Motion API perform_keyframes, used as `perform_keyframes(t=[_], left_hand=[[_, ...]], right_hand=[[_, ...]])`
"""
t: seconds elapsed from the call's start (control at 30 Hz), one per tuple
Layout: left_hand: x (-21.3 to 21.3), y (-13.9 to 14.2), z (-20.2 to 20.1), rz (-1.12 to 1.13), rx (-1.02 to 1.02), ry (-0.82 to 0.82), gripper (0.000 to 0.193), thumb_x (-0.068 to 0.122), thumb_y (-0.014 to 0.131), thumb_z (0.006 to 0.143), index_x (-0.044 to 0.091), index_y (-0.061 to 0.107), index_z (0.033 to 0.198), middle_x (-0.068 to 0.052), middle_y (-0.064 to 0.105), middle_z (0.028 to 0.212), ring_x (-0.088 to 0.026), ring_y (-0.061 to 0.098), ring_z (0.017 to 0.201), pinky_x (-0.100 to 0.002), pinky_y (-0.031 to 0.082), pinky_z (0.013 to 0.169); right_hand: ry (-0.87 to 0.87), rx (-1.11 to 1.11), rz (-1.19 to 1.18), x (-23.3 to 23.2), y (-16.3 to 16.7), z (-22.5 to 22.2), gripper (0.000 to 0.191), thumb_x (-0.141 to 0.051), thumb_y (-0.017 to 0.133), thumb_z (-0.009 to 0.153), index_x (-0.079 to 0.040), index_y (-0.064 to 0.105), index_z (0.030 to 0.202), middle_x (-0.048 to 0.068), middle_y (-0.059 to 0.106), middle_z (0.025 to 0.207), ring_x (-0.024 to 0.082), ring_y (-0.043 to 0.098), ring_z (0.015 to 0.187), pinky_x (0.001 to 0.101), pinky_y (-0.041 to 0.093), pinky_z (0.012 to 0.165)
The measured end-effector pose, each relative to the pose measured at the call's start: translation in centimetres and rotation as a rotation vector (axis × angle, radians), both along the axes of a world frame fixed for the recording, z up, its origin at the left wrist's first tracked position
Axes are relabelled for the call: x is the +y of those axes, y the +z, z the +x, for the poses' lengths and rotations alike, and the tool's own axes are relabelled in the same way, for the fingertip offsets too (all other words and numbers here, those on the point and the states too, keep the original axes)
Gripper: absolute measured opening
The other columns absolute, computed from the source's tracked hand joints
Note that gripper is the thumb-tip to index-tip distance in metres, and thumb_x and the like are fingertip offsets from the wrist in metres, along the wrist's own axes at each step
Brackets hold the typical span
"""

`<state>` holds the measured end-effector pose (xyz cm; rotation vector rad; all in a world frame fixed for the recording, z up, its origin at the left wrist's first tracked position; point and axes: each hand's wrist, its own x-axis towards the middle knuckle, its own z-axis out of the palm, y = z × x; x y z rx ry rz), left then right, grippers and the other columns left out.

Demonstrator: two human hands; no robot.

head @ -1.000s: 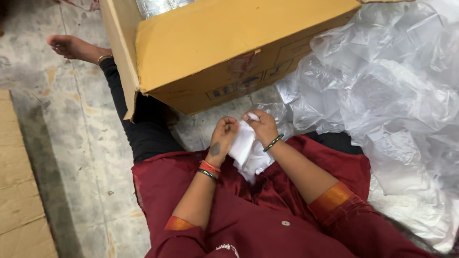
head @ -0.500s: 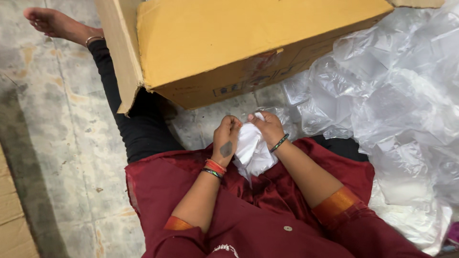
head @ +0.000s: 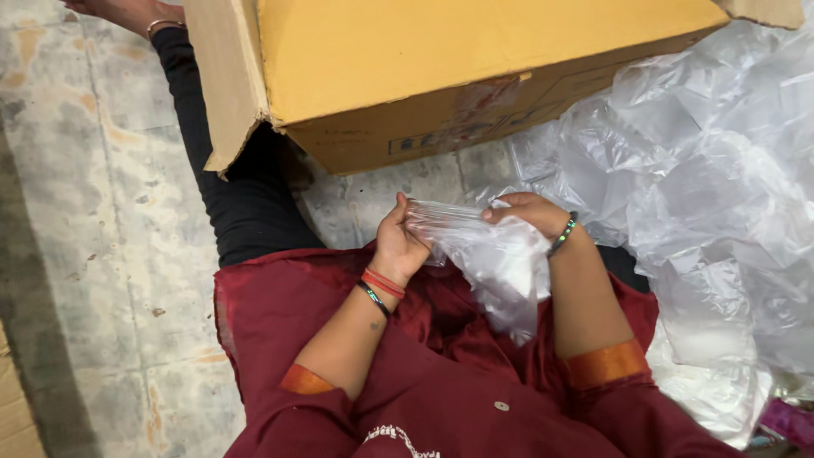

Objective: The person sits on the floor and packs small clear plastic containers into a cardboard box. They pick up containers, place them into a white plastic bag, and then place the bag into the box. The person repeats this process multiple times.

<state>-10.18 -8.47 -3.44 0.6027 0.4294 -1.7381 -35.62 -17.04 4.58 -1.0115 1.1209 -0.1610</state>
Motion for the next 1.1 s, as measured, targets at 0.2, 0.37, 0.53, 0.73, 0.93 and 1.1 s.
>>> perform_keyframes(t=[0.2,0.37,0.53,0.73,0.93,1.1], left_hand=[[1.1,0.6,1.0,-0.223,-0.619,-0.16,0.016,-0.001,0.059,0.09,0.004,0.068,0.102,-0.004,0.069,0.103,-0.019,0.057,0.083,-0.035,0.046,0.074],[0.2,-0.6,2.8,-0.334,-1.877,-0.094,0.008,0.003,0.062,0.087,0.004,0.066,0.094,-0.014,0.071,0.099,-0.031,0.068,0.093,-0.039,0.055,0.082],[-0.8,-1.1,2.7,-0.059,-1.888,-0.427,0.011,0.012,0.06,0.095,0.005,0.066,0.101,-0.019,0.072,0.099,-0.039,0.067,0.098,-0.043,0.053,0.086],[-1.2,0.1,2.9,-0.217,-1.415,-0.115,0.008,0.0,0.057,0.096,0.005,0.056,0.103,-0.007,0.063,0.097,-0.02,0.059,0.088,-0.031,0.05,0.08],[-2.3,2.4,3.5,-0.323,-1.024,0.067,0.03,-0.011,0.05,0.089,0.004,0.052,0.114,-0.005,0.058,0.094,-0.013,0.051,0.08,-0.025,0.041,0.069],[-2.4,1.4,2.8,-0.104,-1.586,-0.089,0.027,-0.005,0.057,0.087,0.006,0.057,0.111,-0.008,0.07,0.097,-0.016,0.069,0.09,-0.027,0.054,0.083]], right_hand=[[-0.038,0.293,-0.127,1.0,-3.5,4.0,0.051,-0.018,0.088,0.074,-0.005,0.065,0.117,0.002,0.072,0.101,0.016,0.068,0.093,0.0304,0.055,0.08],[-0.815,-0.201,0.206,2.9,-5.6,9.0,0.032,-0.02,0.072,0.092,0.0,0.062,0.114,0.016,0.062,0.096,0.036,0.065,0.086,0.0507,0.052,0.078],[0.351,0.673,-0.896,4.6,-4.0,10.1,0.034,-0.023,0.074,0.09,-0.009,0.064,0.119,0.023,0.07,0.115,0.042,0.066,0.103,0.0459,0.054,0.087],[0.02,0.292,-0.791,4.6,-0.6,9.9,0.045,-0.006,0.063,0.082,-0.018,0.063,0.126,0.011,0.072,0.114,0.031,0.073,0.087,0.0371,0.059,0.08],[-0.089,0.169,-0.797,3.7,-1.7,10.2,0.026,-0.006,0.052,0.095,-0.012,0.067,0.116,0.009,0.073,0.11,0.023,0.07,0.097,0.035,0.053,0.084],[-0.051,0.14,-0.688,3.6,-3.1,10.5,0.01,-0.012,0.059,0.102,-0.007,0.065,0.109,0.019,0.072,0.099,0.037,0.065,0.096,0.0411,0.052,0.085]])
